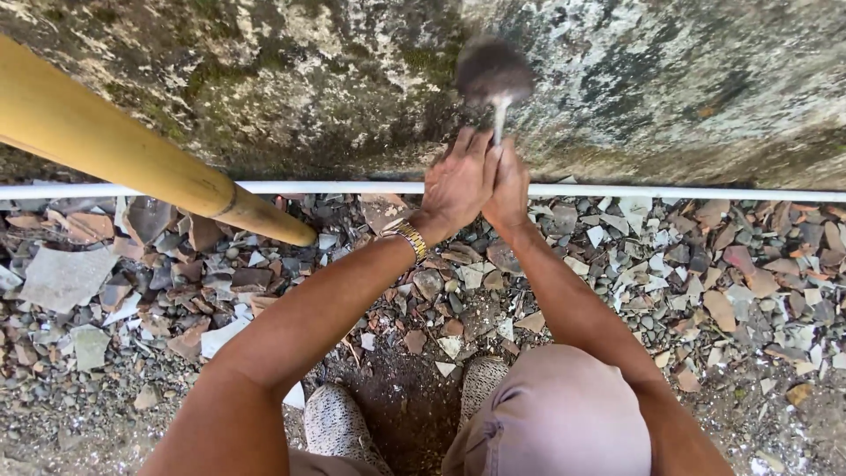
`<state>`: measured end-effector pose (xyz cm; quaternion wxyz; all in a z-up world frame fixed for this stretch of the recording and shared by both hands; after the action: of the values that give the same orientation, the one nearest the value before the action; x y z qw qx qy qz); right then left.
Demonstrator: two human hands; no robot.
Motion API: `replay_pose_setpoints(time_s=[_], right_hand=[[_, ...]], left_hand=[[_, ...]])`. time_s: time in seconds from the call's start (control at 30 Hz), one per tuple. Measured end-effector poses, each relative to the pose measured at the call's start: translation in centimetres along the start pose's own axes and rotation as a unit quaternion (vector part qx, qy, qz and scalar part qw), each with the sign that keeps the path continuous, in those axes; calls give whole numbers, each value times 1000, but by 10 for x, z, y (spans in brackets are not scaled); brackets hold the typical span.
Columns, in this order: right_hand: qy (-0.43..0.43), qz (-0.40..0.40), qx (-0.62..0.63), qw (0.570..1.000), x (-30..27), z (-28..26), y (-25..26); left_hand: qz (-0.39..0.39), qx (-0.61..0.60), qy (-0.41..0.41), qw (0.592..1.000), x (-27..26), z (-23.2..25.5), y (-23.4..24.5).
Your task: Using a trowel to apply material to a damaged section of a concrete wall outdoors.
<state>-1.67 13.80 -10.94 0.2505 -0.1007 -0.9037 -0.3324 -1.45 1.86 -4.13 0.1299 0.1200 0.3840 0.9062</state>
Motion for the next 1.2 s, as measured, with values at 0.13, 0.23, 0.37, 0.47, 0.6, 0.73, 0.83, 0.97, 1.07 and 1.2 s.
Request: replay_pose_setpoints(time_s=[0.13, 0.23, 0.37, 0.47, 0.6, 0.73, 0.83, 0.97, 1.07, 1.2], right_hand=[[-133, 70, 489, 859, 14, 11, -9], [-121, 59, 467, 874, 14, 4, -5], [-26, 7, -11, 1000, -7, 8, -1], [13, 53, 59, 997, 22, -21, 9], [31, 86, 159, 983, 30, -25, 16], [-6, 28, 63, 998, 7, -22, 13], [-27, 9, 29, 999, 3, -12, 9], [-135, 70, 374, 915, 16, -3, 5], [-123, 45, 499, 856, 12, -2, -7], [-50, -23, 158, 986, -21, 2, -5]], left_hand=[[126, -35, -65, 989, 7, 27, 34], [103, -44, -44, 993, 10, 17, 29], [-58, -6, 16, 998, 10, -10, -4], [66, -71, -59, 994, 3, 20, 22], [163, -108, -85, 977, 10, 30, 41], [20, -14, -27, 999, 13, -6, 2], [27, -26, -26, 999, 6, 3, 6], [136, -101, -74, 983, 10, 28, 29], [36, -52, 7, 998, 3, 41, 46], [-130, 28, 23, 991, 8, -38, -42]])
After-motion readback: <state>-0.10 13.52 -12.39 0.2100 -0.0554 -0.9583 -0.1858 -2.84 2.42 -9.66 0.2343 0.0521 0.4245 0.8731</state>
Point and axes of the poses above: each hand's wrist, its own x-axis towards the middle knuckle, its own y-axis out of the back of the hand, z = x × y, the point moved 3 cm from there along x, towards the middle knuckle, and after that the axes turned 4 degrees about z, right-handed, at the moved point
